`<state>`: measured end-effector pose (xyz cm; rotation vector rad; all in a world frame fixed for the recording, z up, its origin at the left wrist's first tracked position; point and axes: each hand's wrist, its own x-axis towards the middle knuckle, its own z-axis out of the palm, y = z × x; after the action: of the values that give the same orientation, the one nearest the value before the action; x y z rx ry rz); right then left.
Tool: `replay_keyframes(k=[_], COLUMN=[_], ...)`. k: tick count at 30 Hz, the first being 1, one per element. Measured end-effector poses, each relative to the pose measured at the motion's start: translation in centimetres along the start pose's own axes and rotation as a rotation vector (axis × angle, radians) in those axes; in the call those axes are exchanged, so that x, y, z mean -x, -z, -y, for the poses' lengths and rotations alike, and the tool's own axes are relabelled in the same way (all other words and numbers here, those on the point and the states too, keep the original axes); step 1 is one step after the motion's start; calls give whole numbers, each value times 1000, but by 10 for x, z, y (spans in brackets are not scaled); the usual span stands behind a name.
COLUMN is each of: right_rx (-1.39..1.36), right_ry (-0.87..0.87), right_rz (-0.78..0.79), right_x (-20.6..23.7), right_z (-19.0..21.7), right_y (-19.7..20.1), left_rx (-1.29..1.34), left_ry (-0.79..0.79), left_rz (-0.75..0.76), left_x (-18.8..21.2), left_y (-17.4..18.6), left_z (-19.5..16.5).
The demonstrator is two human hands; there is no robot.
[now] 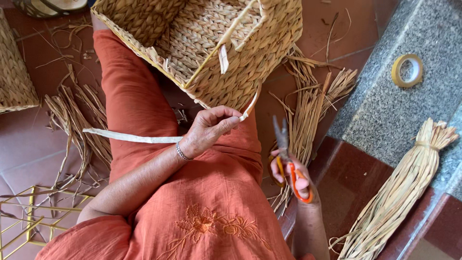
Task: The person sits on the floor with a woven water-hyacinth basket on their lap and weaves a flat fiber strip around the basket's rim, tucking and tightening the strip along the edge. They pull the strip taut, reposition the basket, and continue binding the rim, with scissors and a tape roll on the floor nearby.
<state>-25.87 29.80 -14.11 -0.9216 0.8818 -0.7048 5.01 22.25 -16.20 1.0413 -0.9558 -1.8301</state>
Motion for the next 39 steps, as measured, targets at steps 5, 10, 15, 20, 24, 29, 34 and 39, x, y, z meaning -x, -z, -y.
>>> replay_keyframes(k=[5, 10, 15, 20, 24, 29, 34, 39], right_rx=[57, 71, 149, 170, -177, -455, 332, 519], right_ry=[-135, -163, -116, -96, -111, 279, 154, -372], right_rz=[116, 83, 40, -27, 0, -406, -1225, -1554], right_x=[-5, -12, -16, -7, -13, -19, -8, 23], right_z=[13, 11, 5, -10, -32, -53, -54, -59], right_y=[-20, -34, -41, -44, -37, 1, 83, 121], left_rx=[30, 97, 20, 0, 18, -72, -391, -387], left_ry=[9, 114, 79, 55, 40, 16, -368, -224], left_rz=[24, 77, 99, 106, 114, 80, 48, 79], left_x=[1, 2, 3, 2, 2, 2, -1, -5], left_y=[2, -6, -5, -4, -6, -3, -6, -9], left_z=[-2, 6, 8, 9, 12, 13, 11, 12])
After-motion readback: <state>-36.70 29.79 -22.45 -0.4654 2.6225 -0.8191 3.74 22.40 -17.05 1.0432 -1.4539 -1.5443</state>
